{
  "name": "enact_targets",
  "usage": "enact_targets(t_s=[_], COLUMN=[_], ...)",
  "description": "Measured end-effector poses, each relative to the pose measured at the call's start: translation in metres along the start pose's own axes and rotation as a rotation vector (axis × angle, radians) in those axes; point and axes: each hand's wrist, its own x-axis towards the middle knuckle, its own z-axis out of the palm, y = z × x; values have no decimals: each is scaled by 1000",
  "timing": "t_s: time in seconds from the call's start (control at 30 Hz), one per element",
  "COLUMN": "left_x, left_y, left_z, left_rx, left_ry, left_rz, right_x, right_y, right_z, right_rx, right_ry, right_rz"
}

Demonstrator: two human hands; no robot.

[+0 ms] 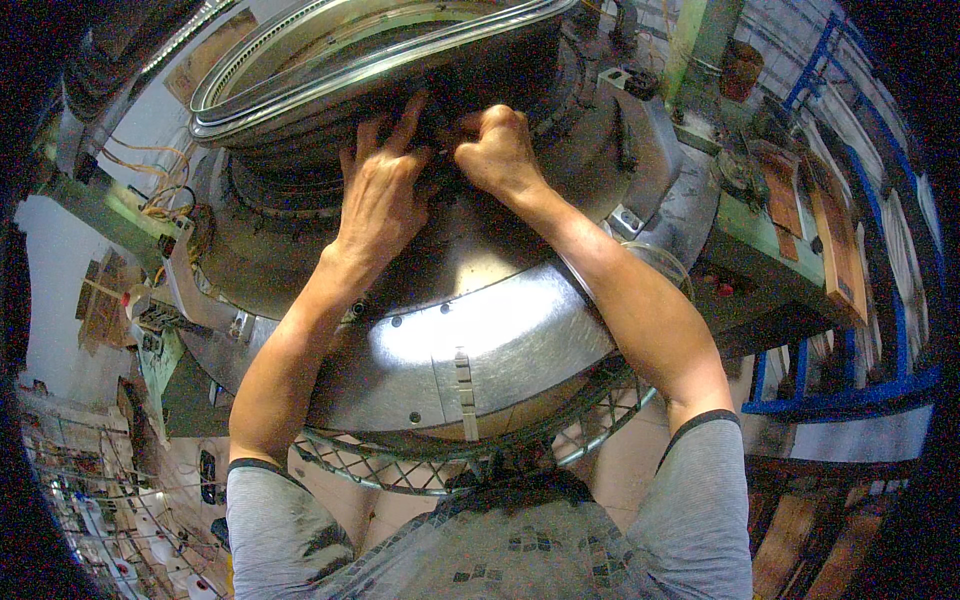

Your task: The person repeatedly picks small rectangular metal pieces from a wooden tray and inserts them into slots on a large circular metal machine. The person handles the pieces one at a time, aligning and pressing them into place around the machine's rim.

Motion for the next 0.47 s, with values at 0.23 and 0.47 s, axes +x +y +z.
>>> enact_targets(t_s=[0.23,0.47], left_x=[1,3], left_y=[0,-3], left_z=[0,1], left_rx=[-5,32], left_ry=[-39,-74], left_rz=[-22,-2], right_x=[2,1], right_y=[1,-3], right_z=[1,3], right_rx=[-3,-177], right_ry=[0,23], right_rz=[13,24])
